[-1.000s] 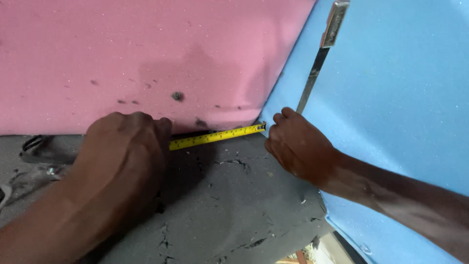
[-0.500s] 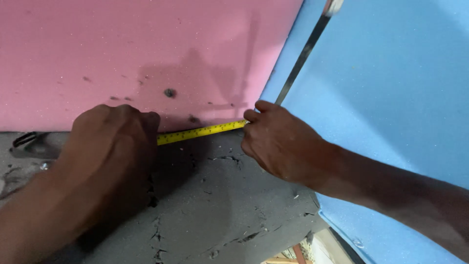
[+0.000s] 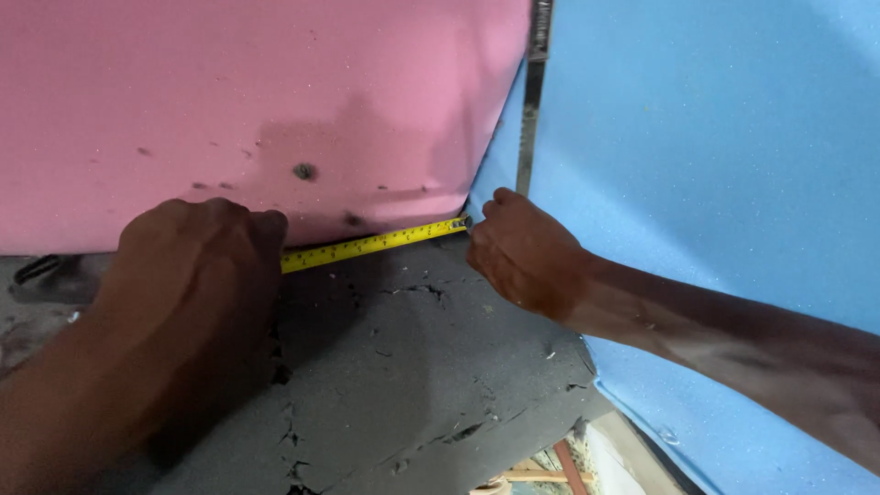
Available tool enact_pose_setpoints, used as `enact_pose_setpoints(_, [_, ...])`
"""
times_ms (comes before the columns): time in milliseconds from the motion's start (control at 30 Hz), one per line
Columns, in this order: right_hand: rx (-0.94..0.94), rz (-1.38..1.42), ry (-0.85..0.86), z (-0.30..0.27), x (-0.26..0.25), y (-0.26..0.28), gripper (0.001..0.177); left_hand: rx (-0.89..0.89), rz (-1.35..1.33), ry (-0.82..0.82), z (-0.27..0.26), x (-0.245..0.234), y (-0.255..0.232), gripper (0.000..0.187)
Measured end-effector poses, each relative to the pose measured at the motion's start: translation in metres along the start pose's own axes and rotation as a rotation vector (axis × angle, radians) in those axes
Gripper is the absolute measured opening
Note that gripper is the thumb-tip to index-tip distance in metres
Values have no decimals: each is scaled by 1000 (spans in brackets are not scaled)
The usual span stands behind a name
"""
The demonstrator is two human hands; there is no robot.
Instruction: Measuring and marking a piece of foam using a tape measure and a metal tool
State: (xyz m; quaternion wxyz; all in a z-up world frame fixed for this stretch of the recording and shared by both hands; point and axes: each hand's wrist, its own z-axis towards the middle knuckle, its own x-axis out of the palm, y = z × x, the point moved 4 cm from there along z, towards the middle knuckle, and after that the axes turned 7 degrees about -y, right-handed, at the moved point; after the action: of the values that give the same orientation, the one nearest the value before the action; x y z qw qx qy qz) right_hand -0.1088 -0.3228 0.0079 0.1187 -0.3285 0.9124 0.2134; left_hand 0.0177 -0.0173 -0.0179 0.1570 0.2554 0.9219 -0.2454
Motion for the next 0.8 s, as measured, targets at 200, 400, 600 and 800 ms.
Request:
enact_pose_setpoints(200, [-114,-208,123,-13,-52,25,31,68,-6,-35,2,6,3,25])
enact_pose_setpoints(400, [-150,-157,80,-13,-90,26,26,10,37,111,5,3,1,34])
enact_pose_setpoints(600, [-68,19,-243,-7,-92,2,20,-219,-164,138,51,73,30,39])
enact_pose_setpoints(800, [-81,238,-562,-8,-70,-12,34,-66,6,266,2,-27,-9,37])
